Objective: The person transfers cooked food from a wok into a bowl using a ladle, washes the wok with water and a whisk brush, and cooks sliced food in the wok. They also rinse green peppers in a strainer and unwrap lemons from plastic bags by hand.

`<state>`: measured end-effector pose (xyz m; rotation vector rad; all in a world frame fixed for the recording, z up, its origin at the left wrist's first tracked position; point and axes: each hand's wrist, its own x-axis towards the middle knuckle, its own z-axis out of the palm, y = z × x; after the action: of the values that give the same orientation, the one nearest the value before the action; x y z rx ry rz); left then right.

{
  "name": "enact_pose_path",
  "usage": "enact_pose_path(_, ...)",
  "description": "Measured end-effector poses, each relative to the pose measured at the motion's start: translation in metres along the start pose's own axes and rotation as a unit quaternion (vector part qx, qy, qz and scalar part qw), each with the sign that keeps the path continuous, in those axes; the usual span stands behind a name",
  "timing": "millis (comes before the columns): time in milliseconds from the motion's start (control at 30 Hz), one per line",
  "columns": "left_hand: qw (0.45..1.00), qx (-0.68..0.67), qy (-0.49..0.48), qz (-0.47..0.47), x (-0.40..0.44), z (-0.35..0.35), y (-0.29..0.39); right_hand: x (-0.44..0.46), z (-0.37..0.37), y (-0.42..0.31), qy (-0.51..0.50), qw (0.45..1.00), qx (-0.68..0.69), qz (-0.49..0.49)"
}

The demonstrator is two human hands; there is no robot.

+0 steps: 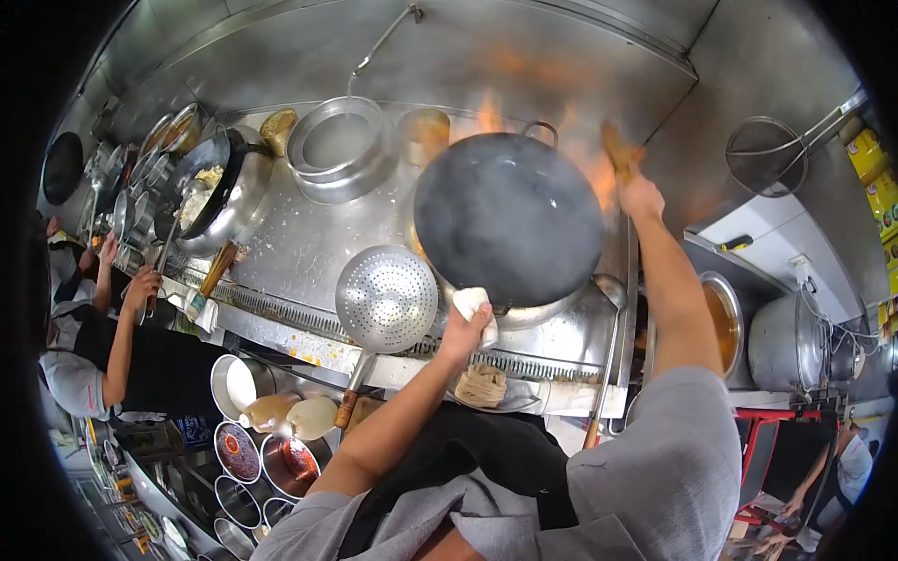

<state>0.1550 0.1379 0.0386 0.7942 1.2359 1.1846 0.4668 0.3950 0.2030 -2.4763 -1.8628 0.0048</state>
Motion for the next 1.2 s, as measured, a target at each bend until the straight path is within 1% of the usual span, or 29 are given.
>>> enact_pose_path(33, 1.0, -0.014, -0.007, 0.003, -0.003, -0.002, -0.006, -0.008, -0.005, -0.013, 0.049, 0.996, 0.069, 0.029)
enact_pose_path(100, 1.0, -0.022, -0.019, -0.01, -0.002, -0.003, -0.008, -0.015, 0.029, -0.047, 0.068, 0.989, 0.112, 0.062)
enact_pose_path(133, 0.999, -0.034, -0.026, -0.02, 0.0, -0.004, -0.007, -0.019, 0.061, -0.066, 0.062, 0.993, 0.074, 0.065)
enact_pose_path(200, 0.998, -0.037, -0.033, -0.029, -0.006, -0.004, 0.001, -0.015, 0.184, -0.093, 0.016, 0.992, 0.107, -0.065)
enact_pose_path(233, 0.997, -0.047, -0.04, -0.045, -0.006, -0.007, -0.002, -0.063, 0.187, -0.126, -0.039, 0.986, 0.139, -0.079)
enact_pose_path(267, 0.996, -0.056, -0.046, -0.06, -0.004, -0.013, -0.003, -0.09, 0.225, -0.153, -0.034, 0.974, 0.188, -0.122)
enact_pose_path(300, 0.992, -0.041, -0.094, -0.079, -0.001, -0.026, -0.008, -0.137, 0.174, -0.179, -0.136, 0.955, 0.238, -0.111)
enact_pose_path(333, 0.991, -0.037, -0.095, -0.084, -0.005, -0.039, -0.006, -0.155, 0.173, -0.18, -0.195, 0.917, 0.312, -0.152)
enact_pose_path(400, 0.991, -0.054, -0.093, -0.083, -0.018, -0.062, 0.004, -0.168, 0.141, -0.142, -0.214, 0.903, 0.258, -0.27)
enact_pose_path(433, 0.994, -0.034, -0.087, -0.056, -0.023, -0.078, 0.005, -0.137, 0.164, -0.103, -0.203, 0.901, 0.214, -0.317)
enact_pose_path(467, 0.996, -0.012, -0.08, -0.032, -0.034, -0.099, 0.003, -0.087, 0.185, -0.054, -0.14, 0.928, 0.113, -0.327)
enact_pose_path(500, 0.997, -0.001, -0.065, -0.044, -0.048, -0.116, 0.008, -0.075, 0.099, -0.041, -0.185, 0.966, 0.024, -0.181)
enact_pose_path(533, 0.997, 0.02, -0.057, -0.053, -0.059, -0.132, 0.007, -0.013, 0.103, -0.004, -0.127, 0.986, -0.026, -0.108)
enact_pose_path(567, 0.997, 0.038, -0.049, -0.044, -0.072, -0.142, 0.007, -0.024, 0.019, -0.008, -0.113, 0.989, -0.091, -0.036)
enact_pose_path(633, 0.997, 0.056, -0.04, -0.037, -0.086, -0.148, 0.002, 0.01, 0.006, 0.007, 0.029, 0.999, 0.006, 0.04)
enact_pose_path(667, 0.988, 0.14, -0.035, -0.05, -0.091, -0.15, -0.006, 0.001, -0.013, 0.0, 0.074, 0.992, 0.064, 0.085)
enact_pose_path(700, 0.973, 0.222, -0.03, -0.058, -0.091, -0.151, -0.019, -0.004, -0.005, -0.007, 0.073, 0.991, 0.064, 0.088)
enact_pose_path(733, 0.975, 0.219, -0.031, -0.004, -0.082, -0.161, -0.069, -0.009, 0.009, -0.017, 0.061, 0.993, 0.073, 0.073)
enact_pose_path(800, 0.863, 0.505, 0.012, 0.027, -0.088, -0.151, -0.086, -0.037, 0.052, -0.047, 0.016, 0.996, 0.076, 0.033)
enact_pose_path(833, 0.851, 0.515, 0.057, 0.09, -0.094, -0.147, -0.093, -0.037, 0.099, -0.058, -0.068, 0.997, 0.021, -0.018)
enact_pose_path(867, 0.851, 0.515, 0.054, 0.091, -0.093, -0.145, -0.09, -0.066, 0.121, -0.078, -0.126, 0.99, 0.023, -0.067)
enact_pose_path(900, 0.863, 0.496, 0.036, 0.084, -0.091, -0.143, -0.083, -0.108, 0.125, -0.107, -0.146, 0.985, 0.066, -0.069)
enact_pose_path(933, 0.875, 0.478, 0.016, 0.076, -0.093, -0.142, -0.08, -0.136, 0.13, -0.121, -0.167, 0.968, 0.113, -0.15)
enact_pose_path(1000, 0.884, 0.459, 0.001, 0.086, -0.095, -0.14, -0.082, -0.187, 0.06, -0.135, -0.381, 0.886, 0.217, -0.147)
enact_pose_path(1033, 0.892, 0.442, -0.012, 0.096, -0.101, -0.141, -0.082, -0.184, 0.076, -0.116, -0.385, 0.886, 0.219, -0.14)
enact_pose_path(1100, 0.884, 0.462, -0.006, 0.072, -0.099, -0.136, -0.076, -0.148, 0.104, -0.06, -0.369, 0.839, 0.175, -0.358)
enact_pose_path(1133, 0.876, 0.481, -0.001, 0.042, -0.101, -0.132, -0.071, -0.14, 0.039, -0.043, -0.444, 0.849, 0.121, -0.26)
enact_pose_path(1167, 0.857, 0.515, 0.023, -0.017, -0.099, -0.118, -0.054, -0.097, 0.06, -0.008, -0.32, 0.889, -0.018, -0.327)
enact_pose_path(1200, 0.864, 0.499, 0.031, 0.067, -0.098, -0.104, -0.032, -0.065, 0.039, 0.006, -0.3, 0.93, -0.1, -0.186)
